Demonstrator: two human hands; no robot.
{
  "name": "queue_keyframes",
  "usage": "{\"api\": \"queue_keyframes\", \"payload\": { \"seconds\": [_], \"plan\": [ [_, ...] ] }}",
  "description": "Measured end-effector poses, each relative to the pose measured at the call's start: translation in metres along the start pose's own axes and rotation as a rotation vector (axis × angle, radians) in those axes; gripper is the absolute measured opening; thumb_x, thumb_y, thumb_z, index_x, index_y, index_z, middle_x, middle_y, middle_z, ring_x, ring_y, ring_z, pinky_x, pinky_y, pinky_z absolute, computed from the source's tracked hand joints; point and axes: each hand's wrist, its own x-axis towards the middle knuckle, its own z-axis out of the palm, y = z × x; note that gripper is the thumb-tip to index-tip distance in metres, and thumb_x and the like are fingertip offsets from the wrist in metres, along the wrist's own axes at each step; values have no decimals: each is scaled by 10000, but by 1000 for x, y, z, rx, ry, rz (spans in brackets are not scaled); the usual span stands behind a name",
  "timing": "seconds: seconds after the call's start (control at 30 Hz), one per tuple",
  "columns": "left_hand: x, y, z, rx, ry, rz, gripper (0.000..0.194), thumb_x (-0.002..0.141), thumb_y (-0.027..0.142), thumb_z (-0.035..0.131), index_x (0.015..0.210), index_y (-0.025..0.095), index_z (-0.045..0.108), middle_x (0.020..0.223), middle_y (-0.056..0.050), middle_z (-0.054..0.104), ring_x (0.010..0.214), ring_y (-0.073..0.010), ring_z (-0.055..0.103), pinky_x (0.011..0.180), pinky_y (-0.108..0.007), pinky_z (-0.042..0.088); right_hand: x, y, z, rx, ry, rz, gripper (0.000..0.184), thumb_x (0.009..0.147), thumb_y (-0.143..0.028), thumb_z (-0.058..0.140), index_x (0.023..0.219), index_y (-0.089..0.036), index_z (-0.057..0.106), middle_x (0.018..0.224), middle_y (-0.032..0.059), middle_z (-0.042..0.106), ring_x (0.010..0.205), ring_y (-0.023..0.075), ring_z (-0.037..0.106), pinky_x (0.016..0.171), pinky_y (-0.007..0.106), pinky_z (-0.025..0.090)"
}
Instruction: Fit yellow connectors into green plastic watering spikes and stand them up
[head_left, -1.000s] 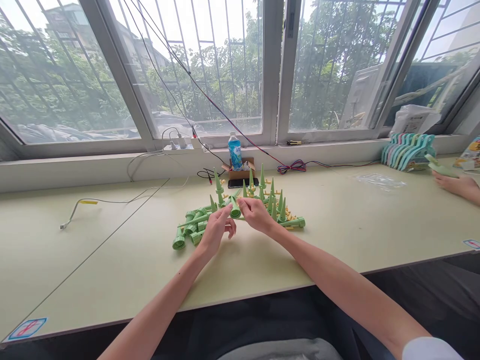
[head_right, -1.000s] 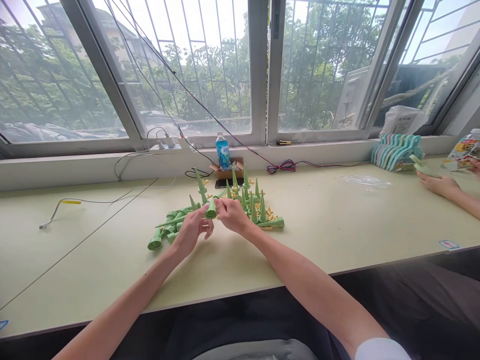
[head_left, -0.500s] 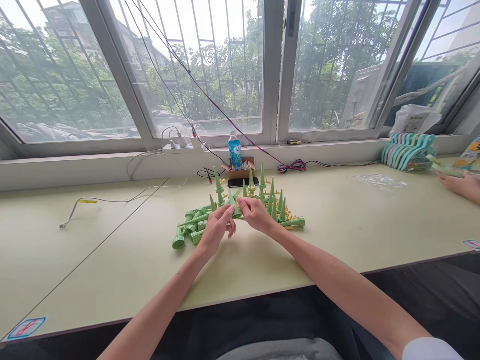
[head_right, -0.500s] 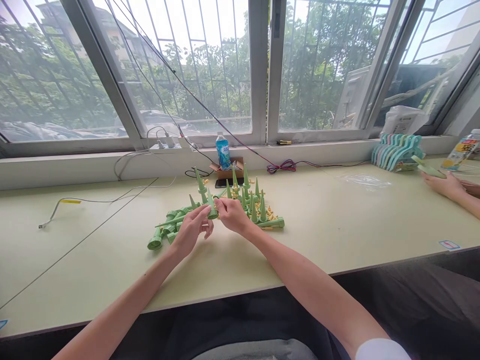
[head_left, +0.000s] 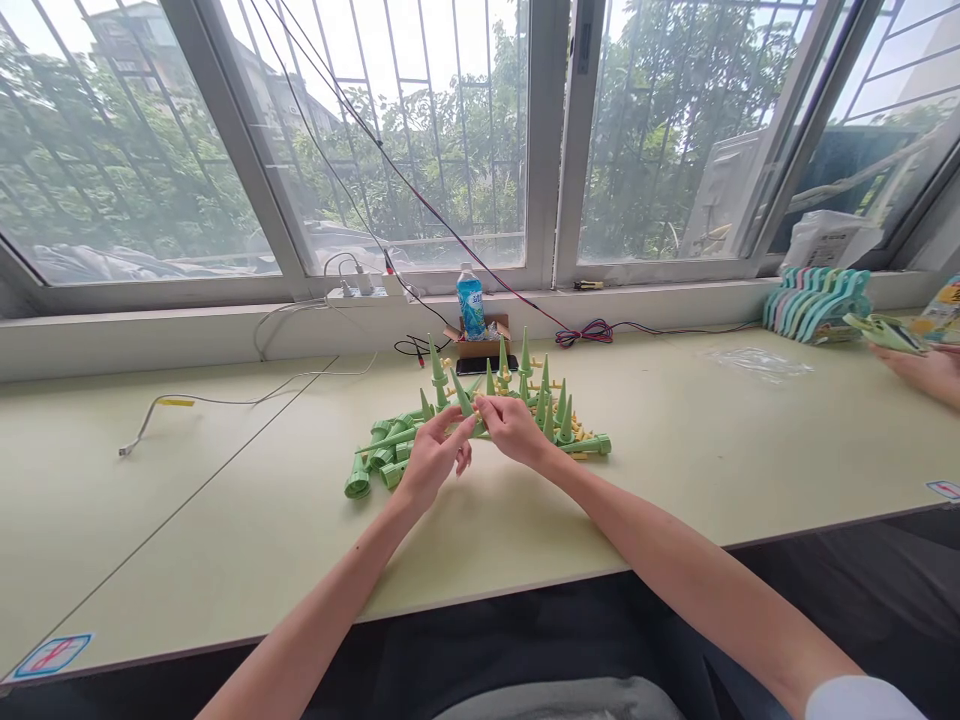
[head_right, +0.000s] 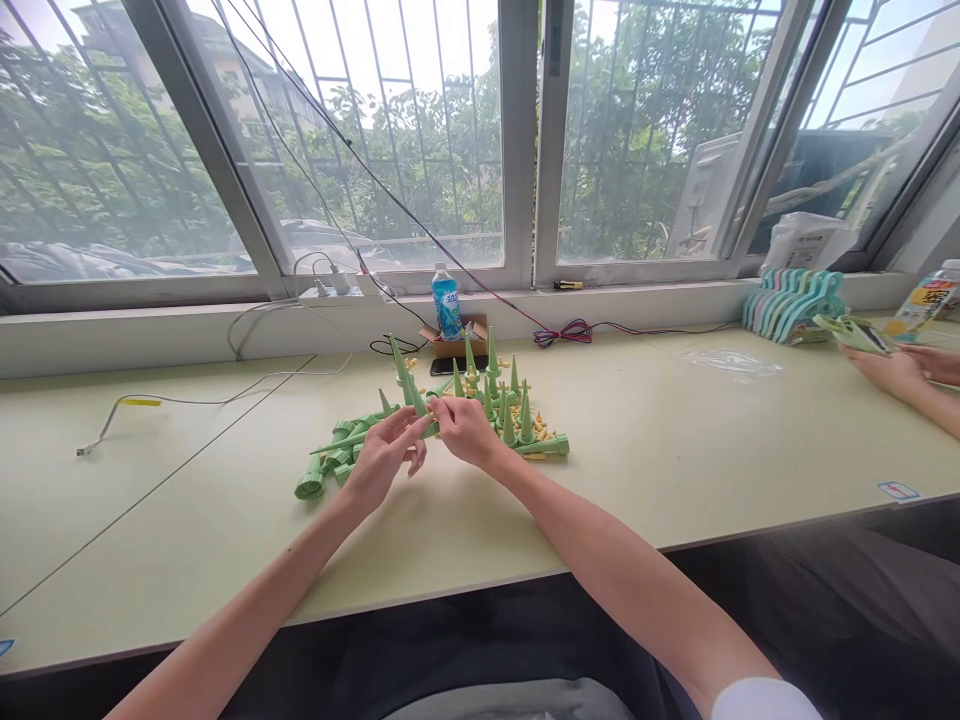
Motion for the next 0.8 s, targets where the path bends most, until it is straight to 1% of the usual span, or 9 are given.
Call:
{"api": "queue_keyframes", "payload": {
  "seconds": [0.1,0.17,0.27,0.37,0.43,0.53,0.63,0.73,0.8],
  "plan": [
    [-1,0,0,25,-13,35,302,800,414,655,1012,200,667,1031,-51,630,397,-25,447,391,-234,362,0,0,0,2,-7,-9,438,946,-453,352,586,-203,362,523,-25,364,556,126,443,537,247,283],
    [-2,0,0,36,-23,62,295,801,391,659,1035,210,664,1059,-49,633,385,-17,428,394,-235,360,-1,1,0,-6,-9,-13,434,948,-439,349,583,-205,349,516,-28,348,555,127,446,540,245,282],
    [-1,-2,1,49,-17,86,306,798,384,666,1054,217,660,1017,-37,637,373,-16,413,385,-233,352,-1,1,-1,-32,-5,-7,440,949,-436,345,576,-204,344,516,-29,366,520,114,395,534,250,274],
    [0,-7,1,79,18,87,314,804,392,659,1060,211,664,935,-30,634,394,-29,424,382,-223,354,0,2,-1,-53,3,-1,451,950,-445,338,571,-201,344,515,-27,395,498,104,339,523,257,260],
    [1,-11,1,108,51,109,321,801,394,660,1065,212,669,933,-36,627,425,-38,439,394,-218,375,1,3,-1,-52,6,-2,456,948,-445,341,564,-200,338,517,-22,417,501,104,338,522,260,256],
    [2,-15,1,173,82,184,307,802,385,658,1066,230,684,992,-44,591,474,-49,461,420,-221,405,1,3,0,-46,10,1,458,946,-437,348,555,-198,350,516,-19,432,498,104,334,521,262,253],
    [1,-15,1,250,119,242,275,802,387,660,1030,241,709,978,-40,559,507,-58,457,446,-223,406,1,2,0,-44,9,14,460,944,-434,351,550,-197,371,512,-18,432,492,104,328,518,263,253],
    [1,-14,1,286,162,247,258,791,400,671,987,242,727,944,-38,553,527,-67,437,468,-223,400,1,2,0,-43,11,26,463,943,-440,356,553,-194,397,517,-14,443,495,106,341,516,262,257],
    [1,-13,2,294,169,239,254,798,408,661,981,244,727,935,-36,548,522,-67,423,472,-224,394,2,2,0,-38,16,38,458,943,-439,355,562,-193,416,524,-11,450,498,107,351,512,262,257]
  ]
}}
